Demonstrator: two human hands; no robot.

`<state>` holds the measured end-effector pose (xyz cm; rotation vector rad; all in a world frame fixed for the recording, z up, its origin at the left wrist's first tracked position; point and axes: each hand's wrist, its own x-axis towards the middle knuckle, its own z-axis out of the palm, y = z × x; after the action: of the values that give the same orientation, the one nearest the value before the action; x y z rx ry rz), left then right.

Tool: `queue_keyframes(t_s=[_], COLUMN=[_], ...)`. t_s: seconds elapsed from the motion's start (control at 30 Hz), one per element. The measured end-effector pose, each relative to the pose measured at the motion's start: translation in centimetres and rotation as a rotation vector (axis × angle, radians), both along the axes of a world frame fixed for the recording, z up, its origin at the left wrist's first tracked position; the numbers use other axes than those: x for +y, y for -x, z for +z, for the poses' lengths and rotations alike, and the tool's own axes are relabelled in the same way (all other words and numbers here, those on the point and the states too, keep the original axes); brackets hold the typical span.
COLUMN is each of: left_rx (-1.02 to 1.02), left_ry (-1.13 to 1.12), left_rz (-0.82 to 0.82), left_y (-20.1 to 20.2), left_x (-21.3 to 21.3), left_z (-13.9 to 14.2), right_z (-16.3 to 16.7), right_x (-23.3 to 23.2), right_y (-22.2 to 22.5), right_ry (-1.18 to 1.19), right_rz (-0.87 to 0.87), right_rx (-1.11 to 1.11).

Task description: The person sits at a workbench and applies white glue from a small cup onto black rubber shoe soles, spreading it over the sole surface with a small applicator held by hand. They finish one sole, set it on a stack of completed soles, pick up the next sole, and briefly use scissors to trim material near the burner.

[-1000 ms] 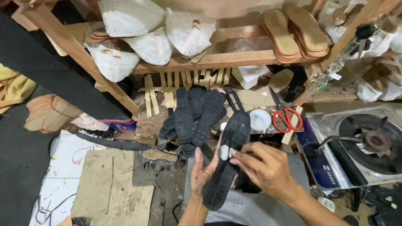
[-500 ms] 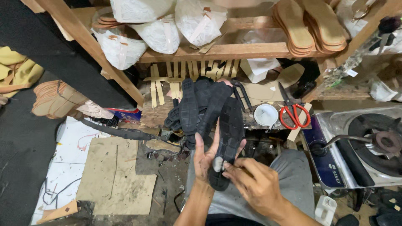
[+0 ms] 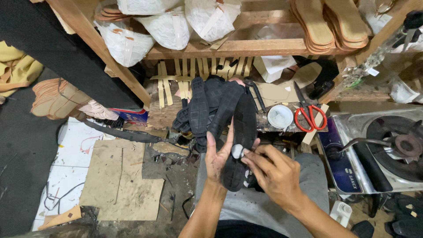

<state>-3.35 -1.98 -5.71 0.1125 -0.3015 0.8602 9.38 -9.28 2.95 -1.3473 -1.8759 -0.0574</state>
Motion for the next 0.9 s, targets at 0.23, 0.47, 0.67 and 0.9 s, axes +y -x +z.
queue_keyframes(t_s=[0.23, 0.47, 0.67, 0.9], left_rx=[0.071, 0.043, 0.043, 0.012], left_ry=[0.069, 0.097, 0.161, 0.202], left_rz=[0.154, 0.182, 0.183, 0.178], left_y=[-0.6, -0.6, -0.6, 0.1], left_x=[1.8, 2.4, 2.6, 3.0], left_z=[-0.5, -0.6, -0.7, -0.2], right_z=[-0.9, -0.7, -1.1, -1.1], right_x=[-0.6, -0.9, -0.9, -1.0], right_y=[0.1, 0.2, 0.1, -0.7], right_ry=[-0.033, -0.003, -0.014, -0.032], right_rz=[0.193, 0.194, 0.183, 0.173], right_rx=[0.009, 0.003, -0.039, -0.02])
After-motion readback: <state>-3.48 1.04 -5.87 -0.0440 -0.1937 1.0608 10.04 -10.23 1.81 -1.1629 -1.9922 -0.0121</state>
